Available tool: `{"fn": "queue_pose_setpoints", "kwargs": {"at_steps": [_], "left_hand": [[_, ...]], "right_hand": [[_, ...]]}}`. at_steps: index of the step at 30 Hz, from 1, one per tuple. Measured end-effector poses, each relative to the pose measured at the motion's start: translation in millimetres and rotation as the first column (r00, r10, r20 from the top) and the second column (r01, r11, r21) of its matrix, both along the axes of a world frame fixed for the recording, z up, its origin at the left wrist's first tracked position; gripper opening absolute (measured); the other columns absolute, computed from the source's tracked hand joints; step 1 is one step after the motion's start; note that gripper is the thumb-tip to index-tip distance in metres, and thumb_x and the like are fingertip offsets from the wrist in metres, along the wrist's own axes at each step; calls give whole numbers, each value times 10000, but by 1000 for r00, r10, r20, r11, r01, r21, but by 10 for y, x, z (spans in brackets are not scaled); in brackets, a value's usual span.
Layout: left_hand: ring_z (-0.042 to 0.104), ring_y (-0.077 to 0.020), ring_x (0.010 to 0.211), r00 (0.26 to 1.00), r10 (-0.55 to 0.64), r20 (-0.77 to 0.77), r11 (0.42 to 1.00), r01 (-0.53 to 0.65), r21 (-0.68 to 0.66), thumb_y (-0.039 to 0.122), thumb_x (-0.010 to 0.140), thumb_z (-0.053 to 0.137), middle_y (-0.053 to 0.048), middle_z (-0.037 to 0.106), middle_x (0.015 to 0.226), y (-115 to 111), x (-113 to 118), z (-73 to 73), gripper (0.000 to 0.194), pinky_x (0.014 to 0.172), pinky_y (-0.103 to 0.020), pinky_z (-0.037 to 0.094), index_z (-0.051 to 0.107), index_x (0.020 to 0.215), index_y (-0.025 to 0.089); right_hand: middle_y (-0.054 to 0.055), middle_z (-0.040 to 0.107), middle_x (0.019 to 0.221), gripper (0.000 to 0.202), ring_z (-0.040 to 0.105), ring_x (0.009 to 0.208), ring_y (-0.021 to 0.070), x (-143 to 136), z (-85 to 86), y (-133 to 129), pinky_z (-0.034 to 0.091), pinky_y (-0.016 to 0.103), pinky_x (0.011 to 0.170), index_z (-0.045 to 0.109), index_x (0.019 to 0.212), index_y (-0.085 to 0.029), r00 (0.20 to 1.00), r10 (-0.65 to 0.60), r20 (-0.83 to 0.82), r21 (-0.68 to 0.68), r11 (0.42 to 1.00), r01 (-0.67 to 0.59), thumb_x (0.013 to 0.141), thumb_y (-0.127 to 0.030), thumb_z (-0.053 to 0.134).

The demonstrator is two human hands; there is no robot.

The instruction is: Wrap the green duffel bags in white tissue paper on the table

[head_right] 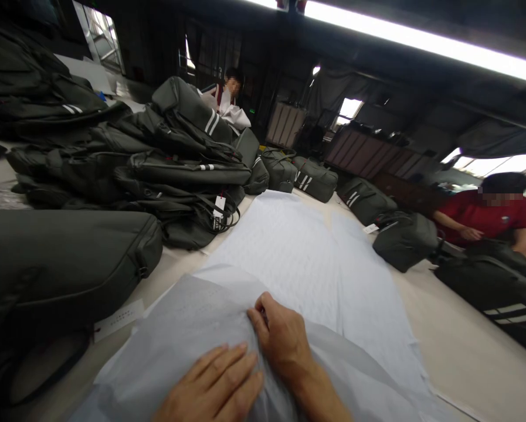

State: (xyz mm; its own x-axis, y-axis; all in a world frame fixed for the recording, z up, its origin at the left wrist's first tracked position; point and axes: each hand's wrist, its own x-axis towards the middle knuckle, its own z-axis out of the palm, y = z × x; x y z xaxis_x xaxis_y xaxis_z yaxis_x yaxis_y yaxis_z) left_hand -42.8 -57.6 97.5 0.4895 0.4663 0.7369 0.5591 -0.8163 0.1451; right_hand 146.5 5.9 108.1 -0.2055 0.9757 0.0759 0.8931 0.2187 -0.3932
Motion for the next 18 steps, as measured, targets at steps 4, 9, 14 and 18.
{"fn": "queue_pose_setpoints", "kwargs": {"at_steps": [4,9,14,18], "left_hand": [[579,-291,1209,956,148,-253,986,-163,-38,576,914,527,-77,623,1337,52,272,-64,588,956,-434,514,543,1333,163],[552,-313,1252,930,221,-295,965,-253,-72,471,940,534,-90,571,1395,83,241,-223,525,957,-497,516,510,1371,174],[556,-324,1251,918,286,-275,931,-334,-147,532,968,401,-142,588,1365,160,288,-300,573,954,-474,533,559,1340,125],[506,-314,1305,902,299,-313,858,-398,-326,519,964,282,-165,548,1402,242,257,-289,640,1029,-480,481,531,1362,84]], "right_hand": [[-20,648,697,203,591,652,154,45,305,111,420,264,614,616,851,-221,979,-54,-199,-190,982,15,911,-387,518],[62,597,1335,459,539,1219,221,570,826,-410,416,387,1040,560,1309,-261,942,-83,-326,-34,997,76,952,-518,430],[88,326,1569,651,253,1457,280,801,506,-1054,165,512,1199,382,1483,-233,988,-152,14,-98,983,153,933,-575,449],[127,343,1553,703,282,1445,288,801,432,-1053,162,537,1191,337,1501,-190,987,-161,-27,-74,985,158,928,-578,460]]}}
